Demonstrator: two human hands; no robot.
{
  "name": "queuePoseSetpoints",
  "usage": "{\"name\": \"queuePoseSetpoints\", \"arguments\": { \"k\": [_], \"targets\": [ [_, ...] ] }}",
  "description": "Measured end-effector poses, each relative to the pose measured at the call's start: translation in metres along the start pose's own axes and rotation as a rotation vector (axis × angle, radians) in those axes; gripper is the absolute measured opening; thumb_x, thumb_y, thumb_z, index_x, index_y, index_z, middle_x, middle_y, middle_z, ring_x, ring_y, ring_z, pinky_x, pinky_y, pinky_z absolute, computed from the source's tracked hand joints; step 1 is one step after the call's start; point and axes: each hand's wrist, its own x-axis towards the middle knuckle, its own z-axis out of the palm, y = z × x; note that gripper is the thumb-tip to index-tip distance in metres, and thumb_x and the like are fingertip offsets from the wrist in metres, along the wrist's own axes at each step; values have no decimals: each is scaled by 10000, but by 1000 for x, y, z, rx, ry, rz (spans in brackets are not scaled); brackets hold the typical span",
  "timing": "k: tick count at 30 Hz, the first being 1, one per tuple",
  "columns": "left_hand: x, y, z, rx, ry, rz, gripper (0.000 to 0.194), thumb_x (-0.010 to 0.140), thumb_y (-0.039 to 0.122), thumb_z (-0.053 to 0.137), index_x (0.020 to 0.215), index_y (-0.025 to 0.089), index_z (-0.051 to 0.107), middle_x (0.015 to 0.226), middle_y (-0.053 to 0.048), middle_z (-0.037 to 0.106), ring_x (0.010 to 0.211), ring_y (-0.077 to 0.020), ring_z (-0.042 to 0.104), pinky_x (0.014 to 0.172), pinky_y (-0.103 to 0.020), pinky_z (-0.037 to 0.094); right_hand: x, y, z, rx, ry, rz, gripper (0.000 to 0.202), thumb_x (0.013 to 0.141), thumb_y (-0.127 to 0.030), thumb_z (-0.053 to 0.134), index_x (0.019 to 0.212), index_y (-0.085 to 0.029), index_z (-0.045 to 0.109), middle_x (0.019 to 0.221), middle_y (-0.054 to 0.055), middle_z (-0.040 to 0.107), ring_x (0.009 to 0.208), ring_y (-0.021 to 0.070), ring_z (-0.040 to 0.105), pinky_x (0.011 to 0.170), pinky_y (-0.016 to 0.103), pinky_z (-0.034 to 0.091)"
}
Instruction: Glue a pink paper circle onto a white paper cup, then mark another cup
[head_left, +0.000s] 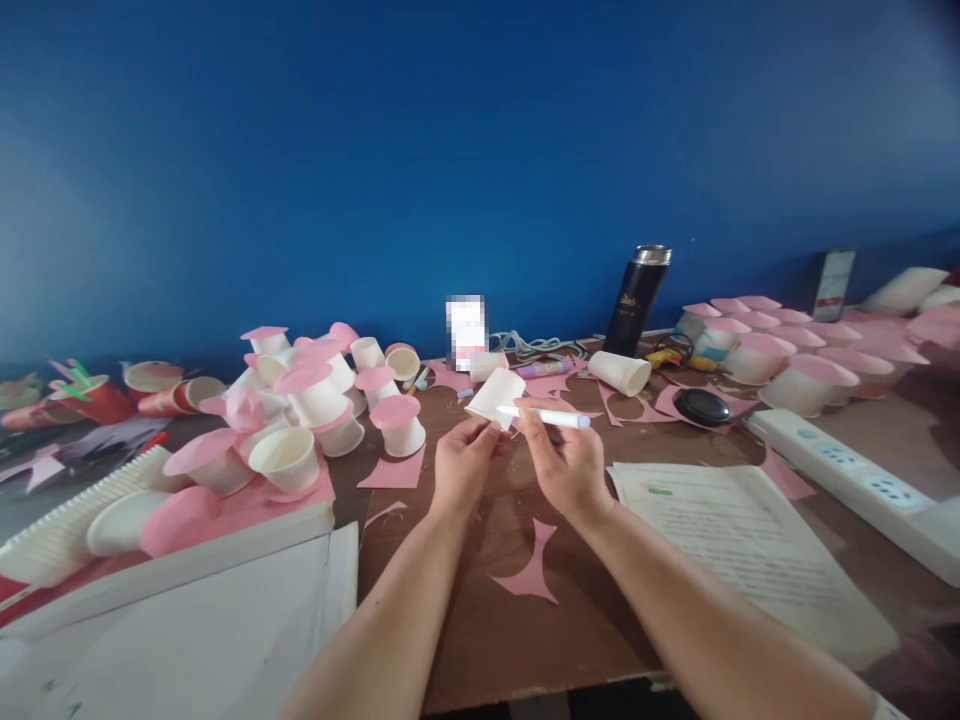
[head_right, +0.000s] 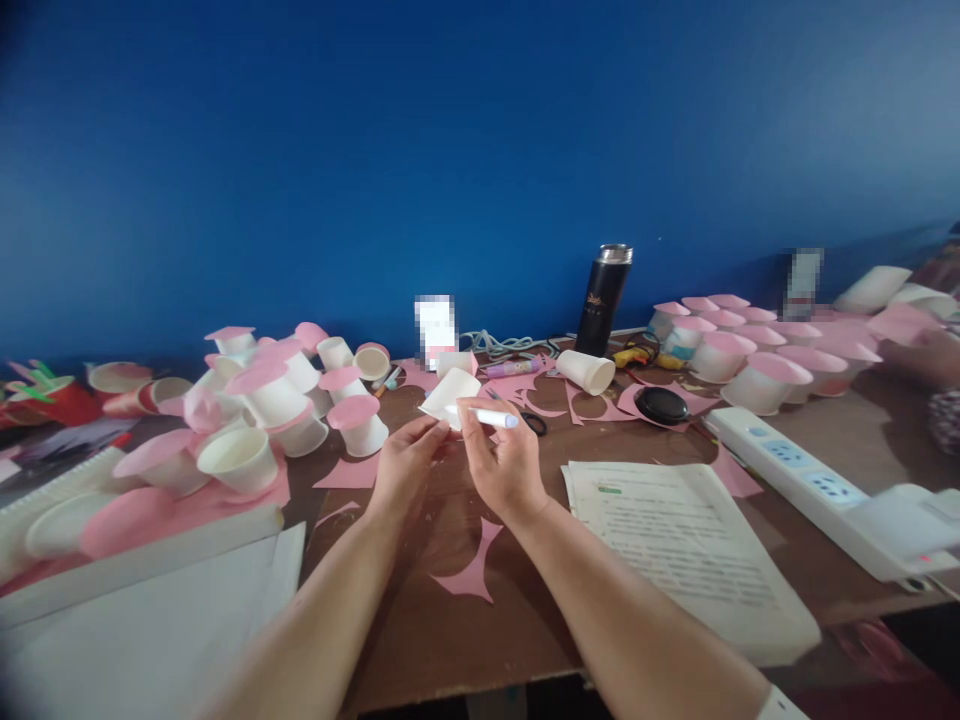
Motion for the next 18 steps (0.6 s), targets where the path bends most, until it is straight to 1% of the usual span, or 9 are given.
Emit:
{"name": "queuePoseSetpoints", "arguments": {
  "k": [3, 6, 10, 12, 15, 18],
  "targets": [
    [0, 2, 0, 45, 8, 0, 195, 699, 337, 679, 717, 143, 682, 711, -41, 677, 693, -156, 629, 699, -267, 502, 0, 0, 0, 19, -16, 25, 184, 893, -297, 521, 952, -205, 668, 930, 59, 707, 860, 192, 664, 797, 309, 515],
    [0, 3, 0, 70, 10, 10, 178, 700, 323, 668, 724, 147, 689, 717, -39, 683, 698, -155, 626, 687, -254, 497, 0, 0, -1, 31, -53, 2, 176, 893, -295, 520, 918, -201, 667, 898, 52, 705, 855, 189, 660, 804, 306, 514],
    [0, 3, 0, 87, 2, 24, 199, 697, 347, 668, 718, 151, 688, 718, -41, 683, 689, -165, 629, 685, -271, 502, 0, 0, -1, 29, -16, 40, 199, 897, -309, 511, 963, -194, 660, 944, 69, 703, 856, 195, 662, 789, 309, 525],
    [0, 2, 0, 111, 2, 31, 196, 700, 348, 662, 699, 153, 683, 708, -40, 679, 674, -165, 627, 675, -270, 501, 1, 0, -1, 32, -30, 49, 203, 899, -317, 508, 953, -196, 662, 925, 69, 707, 837, 197, 665, 777, 311, 529],
    [-1, 5, 1, 133, 9, 41, 175, 700, 331, 655, 673, 160, 680, 694, -35, 673, 671, -163, 621, 662, -261, 495, 1, 0, 0, 31, -56, 22, 186, 897, -306, 511, 925, -203, 664, 895, 60, 704, 840, 196, 662, 795, 320, 524],
    [-3, 9, 3, 147, 8, 50, 167, 699, 325, 656, 652, 167, 682, 675, -31, 667, 648, -162, 613, 637, -254, 485, 1, 1, 0, 35, -12, 24, 184, 890, -308, 520, 961, -211, 660, 952, 70, 696, 873, 204, 659, 803, 337, 526]
  ]
}}
